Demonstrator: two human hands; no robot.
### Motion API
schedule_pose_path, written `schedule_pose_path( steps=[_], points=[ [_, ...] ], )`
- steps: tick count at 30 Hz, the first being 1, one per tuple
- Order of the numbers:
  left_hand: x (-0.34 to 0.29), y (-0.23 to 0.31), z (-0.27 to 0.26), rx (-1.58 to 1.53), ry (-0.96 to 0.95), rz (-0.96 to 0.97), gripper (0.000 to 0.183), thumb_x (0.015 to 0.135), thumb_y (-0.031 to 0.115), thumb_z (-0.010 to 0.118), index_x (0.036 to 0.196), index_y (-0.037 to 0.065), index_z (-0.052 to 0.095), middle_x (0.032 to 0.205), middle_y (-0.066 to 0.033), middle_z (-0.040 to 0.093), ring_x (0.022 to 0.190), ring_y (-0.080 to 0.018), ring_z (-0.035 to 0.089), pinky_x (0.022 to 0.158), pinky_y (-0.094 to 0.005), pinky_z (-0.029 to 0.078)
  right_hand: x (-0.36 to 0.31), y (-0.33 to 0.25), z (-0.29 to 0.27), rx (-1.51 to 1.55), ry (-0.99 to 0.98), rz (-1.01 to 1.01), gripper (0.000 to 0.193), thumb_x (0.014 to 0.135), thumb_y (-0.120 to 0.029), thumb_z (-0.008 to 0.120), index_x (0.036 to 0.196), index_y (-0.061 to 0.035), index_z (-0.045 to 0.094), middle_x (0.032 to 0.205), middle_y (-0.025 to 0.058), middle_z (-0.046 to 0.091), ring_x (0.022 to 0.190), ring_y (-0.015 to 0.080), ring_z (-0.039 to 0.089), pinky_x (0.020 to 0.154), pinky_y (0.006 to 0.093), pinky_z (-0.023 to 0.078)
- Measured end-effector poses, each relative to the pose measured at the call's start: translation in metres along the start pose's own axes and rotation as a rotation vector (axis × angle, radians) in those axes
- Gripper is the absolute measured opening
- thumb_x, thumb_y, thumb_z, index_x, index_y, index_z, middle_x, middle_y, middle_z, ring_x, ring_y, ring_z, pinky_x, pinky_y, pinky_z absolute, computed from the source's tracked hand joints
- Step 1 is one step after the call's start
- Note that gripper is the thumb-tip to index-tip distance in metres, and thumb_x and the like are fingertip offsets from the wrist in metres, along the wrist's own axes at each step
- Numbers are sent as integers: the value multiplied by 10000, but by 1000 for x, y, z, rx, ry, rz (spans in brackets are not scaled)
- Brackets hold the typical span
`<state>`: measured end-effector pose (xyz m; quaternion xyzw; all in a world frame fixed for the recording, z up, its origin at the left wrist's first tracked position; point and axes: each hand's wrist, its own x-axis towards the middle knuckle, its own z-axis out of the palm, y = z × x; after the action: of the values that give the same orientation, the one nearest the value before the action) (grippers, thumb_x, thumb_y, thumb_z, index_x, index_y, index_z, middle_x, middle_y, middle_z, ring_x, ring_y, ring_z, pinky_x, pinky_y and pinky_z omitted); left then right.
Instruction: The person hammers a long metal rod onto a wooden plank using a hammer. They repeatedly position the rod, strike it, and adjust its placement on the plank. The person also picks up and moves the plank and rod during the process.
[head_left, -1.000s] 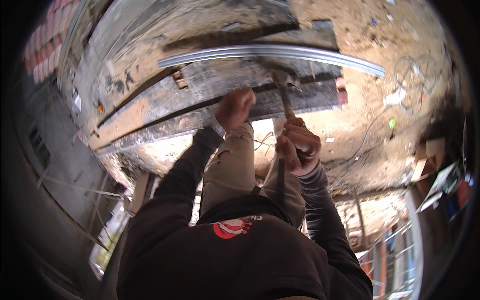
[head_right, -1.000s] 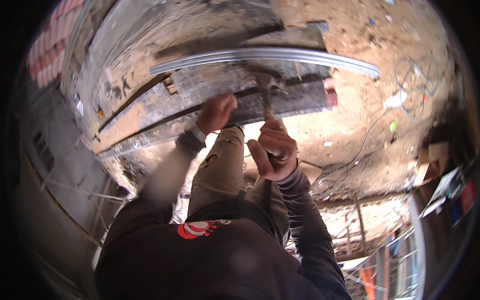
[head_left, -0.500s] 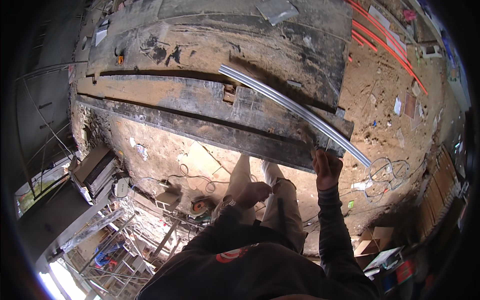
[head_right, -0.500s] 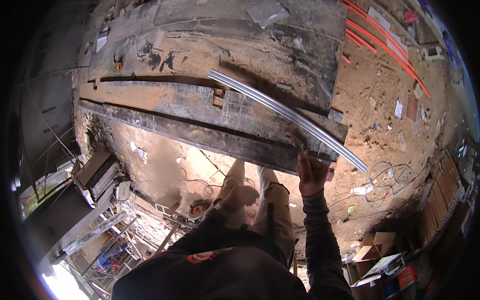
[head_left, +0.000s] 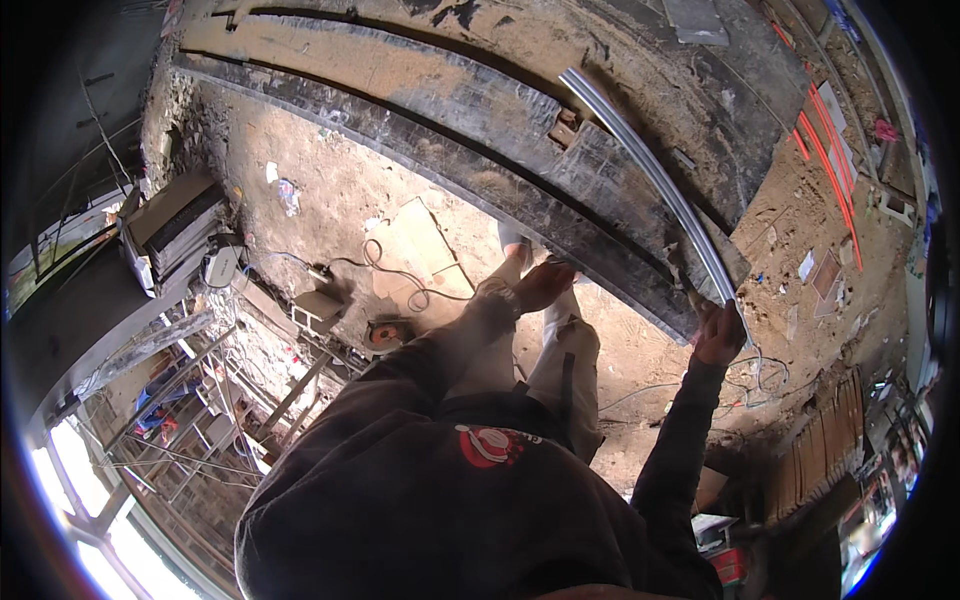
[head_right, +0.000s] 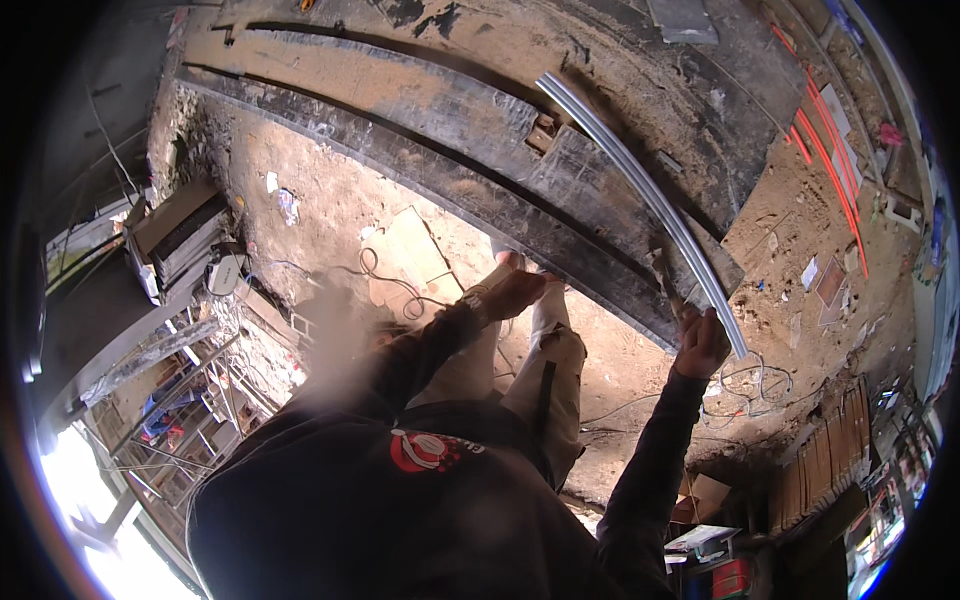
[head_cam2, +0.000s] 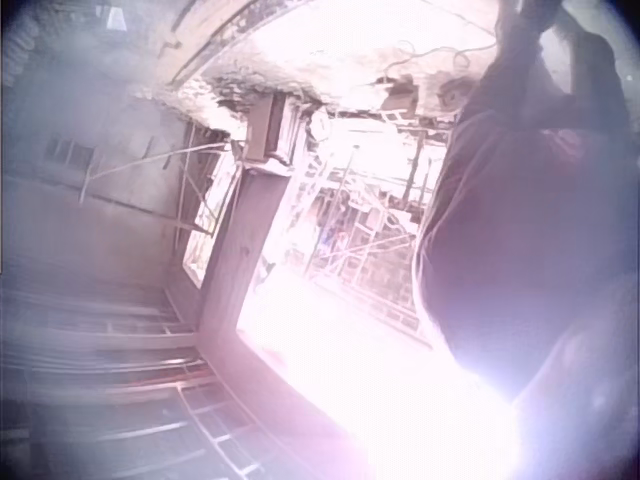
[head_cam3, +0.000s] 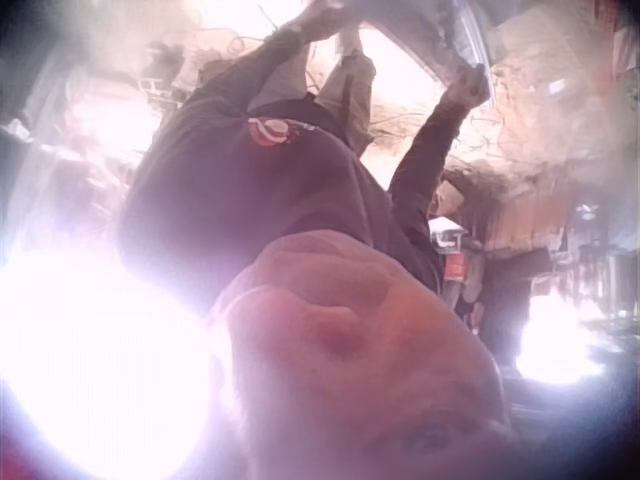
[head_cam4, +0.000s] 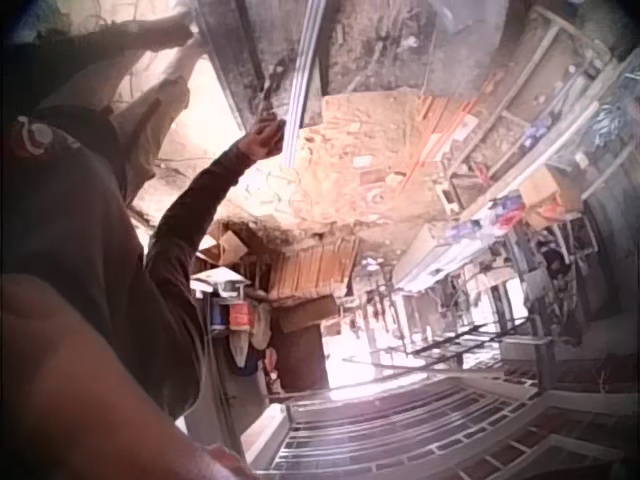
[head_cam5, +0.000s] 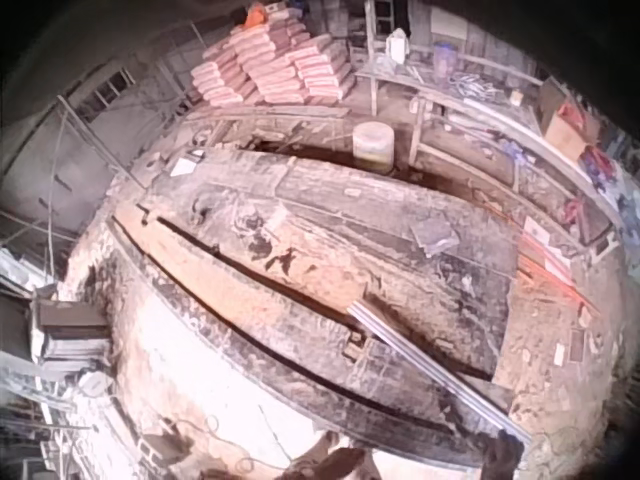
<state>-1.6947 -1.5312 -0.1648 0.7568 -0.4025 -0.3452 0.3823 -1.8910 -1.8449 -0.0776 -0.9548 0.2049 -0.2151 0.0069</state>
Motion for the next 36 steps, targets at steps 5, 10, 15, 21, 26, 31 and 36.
schedule_pose_path(
  steps=[5, 10, 15, 21, 26, 31, 36],
  points=[
    [78, -12, -43, -76, -43, 51, 131, 871, 117, 591, 970, 37, 622, 896, -150, 644, 862, -358, 643, 792, -432, 516, 6, -32, -16, 169, -76, 52, 70, 874, 7, 664, 843, 11, 602, 534, 89, 470, 429, 224, 475, 427, 318, 405],
    [168, 8, -76, -100, 262, -57, 305, 825, 141, 642, 1115, 67, 582, 1036, -187, 654, 933, -387, 634, 851, -469, 504, 20, -63, -24, 681, -147, 689, 367, 953, -48, 486, 599, -61, 391, 474, 18, 309, 400, 128, 355, 507, 289, 426],
    [243, 4, -91, 571, 133, 21, 527, 744, 215, 738, 1234, 137, 559, 1211, -100, 582, 1159, -312, 517, 926, -456, 444, 25, -59, -23, 863, -4, 802, 377, 951, -65, 510, 583, -57, 429, 488, 21, 372, 443, 141, 423, 555, 313, 472],
    [290, -29, -103, 827, -83, 236, 658, 670, 407, 807, 1232, 159, 571, 1257, -46, 554, 1188, -263, 492, 961, -457, 415, 50, -26, -22, 507, -124, 502, 322, 959, -150, 546, 650, -77, 493, 524, 21, 427, 509, 199, 463, 699, 414, 538],
    [302, -47, -127, 953, -258, 498, 676, 739, 613, 690, 1211, 139, 598, 1278, -27, 543, 1152, -199, 503, 923, -419, 448, 83, -32, -18, 1624, 87, 1145, 451, 1026, -347, 345, 615, -161, 338, 479, -4, 264, 548, 162, 355, 855, 432, 401],
    [250, -52, -171, 852, -142, 402, 661, 708, 630, 683, 1103, 102, 641, 1166, -78, 584, 1066, -229, 532, 845, -429, 467, 110, -72, -8, 1371, -68, 1077, 490, 967, -430, 494, 598, -141, 352, 464, -10, 269, 509, 166, 331, 743, 381, 372],
    [160, -60, -211, 534, 205, 167, 594, 638, 553, 742, 924, 50, 611, 1053, -150, 578, 941, -304, 569, 768, -455, 486, 136, -115, 19, 1264, -253, 723, 532, 934, -487, 551, 597, -105, 398, 530, 4, 364, 539, 181, 368, 642, 368, 366]
  ],
)
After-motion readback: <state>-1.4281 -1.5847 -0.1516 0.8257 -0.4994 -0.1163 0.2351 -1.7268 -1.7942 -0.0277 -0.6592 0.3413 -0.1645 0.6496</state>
